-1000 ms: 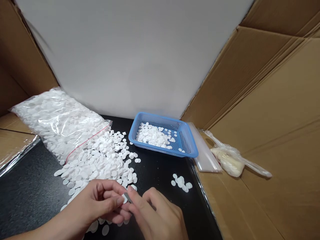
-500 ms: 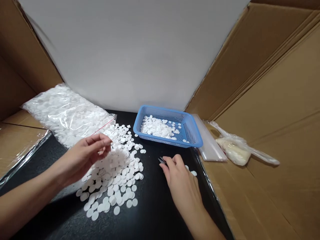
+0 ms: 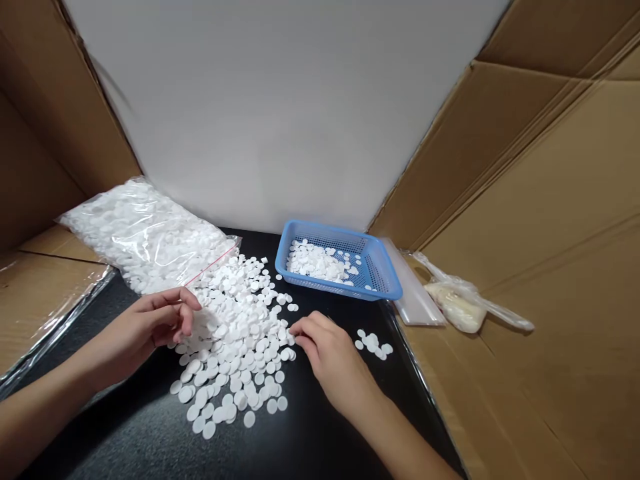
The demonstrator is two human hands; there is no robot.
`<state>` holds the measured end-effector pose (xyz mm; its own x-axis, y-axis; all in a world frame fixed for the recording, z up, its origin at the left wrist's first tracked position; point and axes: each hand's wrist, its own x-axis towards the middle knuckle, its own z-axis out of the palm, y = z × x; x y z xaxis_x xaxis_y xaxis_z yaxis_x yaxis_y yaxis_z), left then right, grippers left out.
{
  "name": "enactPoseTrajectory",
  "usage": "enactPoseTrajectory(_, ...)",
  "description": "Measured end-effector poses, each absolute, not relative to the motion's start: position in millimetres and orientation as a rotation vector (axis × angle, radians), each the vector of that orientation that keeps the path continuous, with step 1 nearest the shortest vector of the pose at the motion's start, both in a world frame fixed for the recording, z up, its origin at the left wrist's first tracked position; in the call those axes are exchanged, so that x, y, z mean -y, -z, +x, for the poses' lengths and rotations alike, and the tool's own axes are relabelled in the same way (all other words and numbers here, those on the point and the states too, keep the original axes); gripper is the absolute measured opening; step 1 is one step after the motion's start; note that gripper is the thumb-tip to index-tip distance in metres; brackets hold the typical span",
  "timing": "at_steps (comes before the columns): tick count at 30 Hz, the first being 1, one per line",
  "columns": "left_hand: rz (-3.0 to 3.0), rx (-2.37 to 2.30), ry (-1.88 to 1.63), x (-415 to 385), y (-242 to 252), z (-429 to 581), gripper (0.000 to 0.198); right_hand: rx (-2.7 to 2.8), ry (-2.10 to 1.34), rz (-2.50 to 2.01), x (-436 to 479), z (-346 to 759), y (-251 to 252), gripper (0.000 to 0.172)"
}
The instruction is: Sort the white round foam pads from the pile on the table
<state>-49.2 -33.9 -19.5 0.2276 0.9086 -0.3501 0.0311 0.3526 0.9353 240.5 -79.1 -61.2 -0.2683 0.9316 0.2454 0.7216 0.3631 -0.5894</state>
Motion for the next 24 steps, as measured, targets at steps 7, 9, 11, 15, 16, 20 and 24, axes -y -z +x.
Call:
enactPoseTrajectory(7,1.262,-1.150,-0.687,52.9,25.2,-31.7,0.016,2.133,-0.354,-1.385,78.0,216.4,53.9,0.014)
enactPoseTrajectory(9,1.297,-1.103,-0.671,63.4,24.8,-25.3,0.022,2.004,-0.425,-1.274,85.9,206.3,49.8,0.012)
enactPoseTrajectory(11,1.240,-1.029,-0.626,72.6,24.6,-17.8,0.034,1.931,-0.423,-1.085,93.9,194.5,47.4,0.009)
enactPoseTrajectory(15,1.046,-0.902,-0.577,81.1,29.5,-4.6,0.040,1.894,-0.242,-0.865,101.8,178.3,51.3,0.018)
enactPoseTrajectory(16,0.987,-0.889,-0.589,81.4,32.1,-2.6,0.040,1.878,-0.236,-0.863,101.9,177.2,53.2,0.019)
enactPoseTrajectory(20,0.867,-0.868,-0.605,80.5,42.4,-0.4,0.039,1.790,-0.397,-0.910,100.8,180.7,59.3,0.017)
enactPoseTrajectory(24,0.915,-0.896,-0.552,79.8,43.3,-0.4,0.040,1.604,-0.771,-1.013,99.9,183.8,62.4,0.015)
